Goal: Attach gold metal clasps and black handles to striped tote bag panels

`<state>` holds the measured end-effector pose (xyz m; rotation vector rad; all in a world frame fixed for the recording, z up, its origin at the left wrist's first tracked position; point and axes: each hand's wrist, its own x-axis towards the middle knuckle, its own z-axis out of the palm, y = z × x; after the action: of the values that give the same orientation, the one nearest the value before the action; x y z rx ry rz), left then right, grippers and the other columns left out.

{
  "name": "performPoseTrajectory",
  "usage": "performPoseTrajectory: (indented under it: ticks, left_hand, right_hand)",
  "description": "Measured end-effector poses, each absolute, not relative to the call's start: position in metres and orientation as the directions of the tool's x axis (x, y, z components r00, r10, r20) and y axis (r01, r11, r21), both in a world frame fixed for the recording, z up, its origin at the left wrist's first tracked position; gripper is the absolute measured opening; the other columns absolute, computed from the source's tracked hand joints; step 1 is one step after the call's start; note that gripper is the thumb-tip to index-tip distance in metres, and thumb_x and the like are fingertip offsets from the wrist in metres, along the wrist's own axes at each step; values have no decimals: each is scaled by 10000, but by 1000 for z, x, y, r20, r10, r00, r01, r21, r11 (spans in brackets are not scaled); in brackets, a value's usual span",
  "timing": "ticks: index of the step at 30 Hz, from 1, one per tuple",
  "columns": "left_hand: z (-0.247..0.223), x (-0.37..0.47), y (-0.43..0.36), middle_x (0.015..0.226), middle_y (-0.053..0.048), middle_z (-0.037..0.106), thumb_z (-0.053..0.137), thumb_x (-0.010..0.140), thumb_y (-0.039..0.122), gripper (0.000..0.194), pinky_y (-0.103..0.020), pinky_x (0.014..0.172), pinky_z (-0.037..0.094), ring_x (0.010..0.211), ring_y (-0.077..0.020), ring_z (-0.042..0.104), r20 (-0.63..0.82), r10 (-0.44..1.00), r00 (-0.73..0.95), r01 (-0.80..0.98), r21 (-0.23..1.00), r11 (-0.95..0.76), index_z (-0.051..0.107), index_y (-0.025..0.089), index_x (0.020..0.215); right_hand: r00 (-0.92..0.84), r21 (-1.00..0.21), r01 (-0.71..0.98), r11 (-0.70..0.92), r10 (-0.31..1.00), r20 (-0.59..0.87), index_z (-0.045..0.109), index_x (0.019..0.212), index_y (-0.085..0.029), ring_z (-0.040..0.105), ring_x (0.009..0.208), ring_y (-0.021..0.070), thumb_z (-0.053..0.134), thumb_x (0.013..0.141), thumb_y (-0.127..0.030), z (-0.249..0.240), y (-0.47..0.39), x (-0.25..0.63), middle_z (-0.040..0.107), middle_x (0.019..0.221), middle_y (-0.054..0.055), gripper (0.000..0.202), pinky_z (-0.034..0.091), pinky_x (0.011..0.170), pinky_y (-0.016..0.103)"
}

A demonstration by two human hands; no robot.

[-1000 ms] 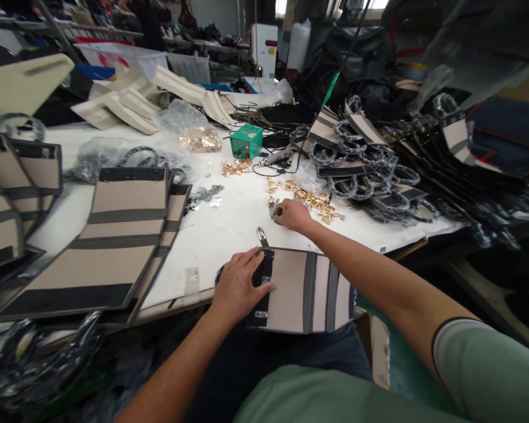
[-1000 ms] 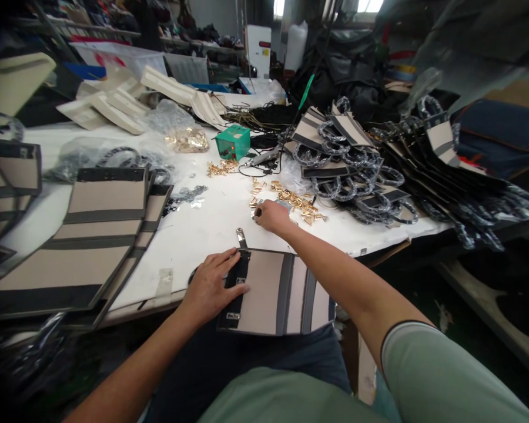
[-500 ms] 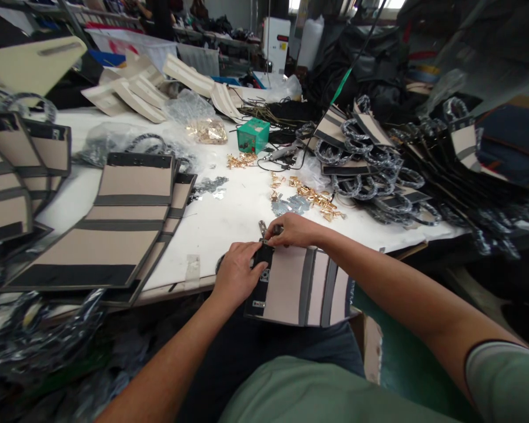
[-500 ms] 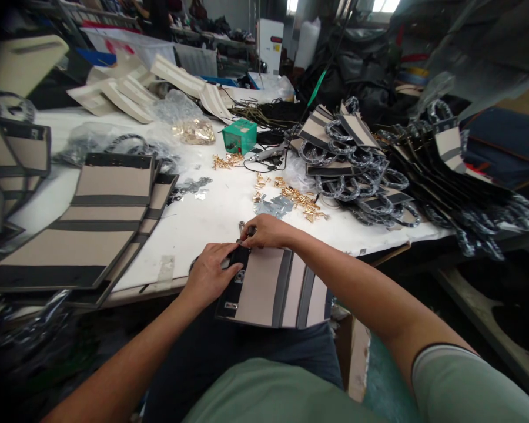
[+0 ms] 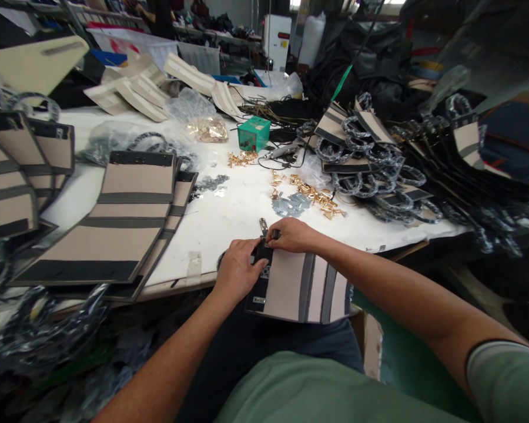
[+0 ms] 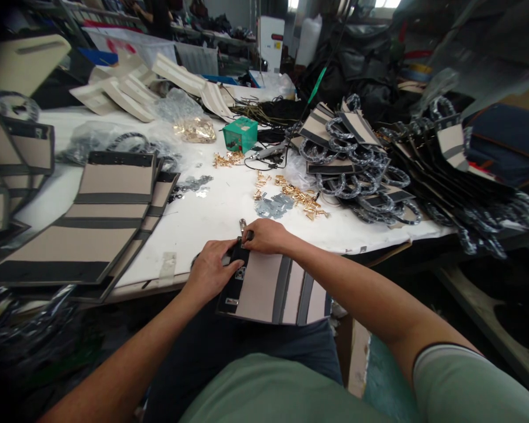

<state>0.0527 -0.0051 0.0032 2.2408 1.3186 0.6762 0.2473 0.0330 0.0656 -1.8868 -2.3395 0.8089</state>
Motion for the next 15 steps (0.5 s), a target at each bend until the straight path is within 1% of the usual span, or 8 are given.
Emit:
performPoseTrajectory:
  ticks: [2, 5, 8, 12, 15]
  left_hand:
    - [2, 53, -5, 1249, -44, 705, 708, 856, 234, 445, -407, 1081, 467, 1208, -257, 565, 186, 887, 423, 663, 603, -443, 632, 225, 1294]
    - [1, 53, -4, 1236, -52, 715, 732, 842, 233, 443, -399, 1072, 471, 1191, -259, 572, 188, 886, 424, 658, 608, -444, 649, 218, 1277]
    - [0, 53, -3, 1221, -57, 721, 743, 833, 229, 438, -400, 1061, 474, 1178, -262, 578, 192, 887, 420, 660, 607, -444, 661, 218, 1264]
    - [4, 53, -3, 1201, -65, 725, 740, 833, 244, 432, -394, 1040, 481, 1164, -266, 585, 180, 885, 430, 671, 592, -446, 668, 212, 1257]
    - [11, 53, -2, 1185, -66, 728, 733, 837, 279, 446, -382, 1007, 490, 1176, -271, 588, 137, 882, 451, 708, 547, -447, 663, 210, 1272]
  right_hand:
    - [-255, -408, 905, 118, 919, -301, 807, 956, -278, 683, 856, 169, 711, 818, -296, 65, 33, 247, 782, 940, -16, 169, 421, 666, 235]
    - [-217, -337, 935, 107, 926, -308, 794, 955, -286, 683, 881, 188, 697, 823, -342, 65, 32, 245, 779, 971, -5, 174, 408, 654, 251]
    - [-195, -285, 952, 113, 941, -278, 776, 973, -293, 678, 892, 203, 681, 817, -364, 64, 30, 244, 774, 998, 7, 196, 386, 636, 264]
    - [-170, -299, 951, 82, 945, -281, 773, 965, -294, 674, 857, 200, 677, 812, -375, 62, 26, 245, 773, 959, 6, 198, 375, 624, 266]
    - [-164, -280, 956, 89, 952, -257, 775, 972, -299, 677, 882, 209, 671, 830, -394, 60, 22, 245, 774, 975, 10, 200, 369, 629, 273]
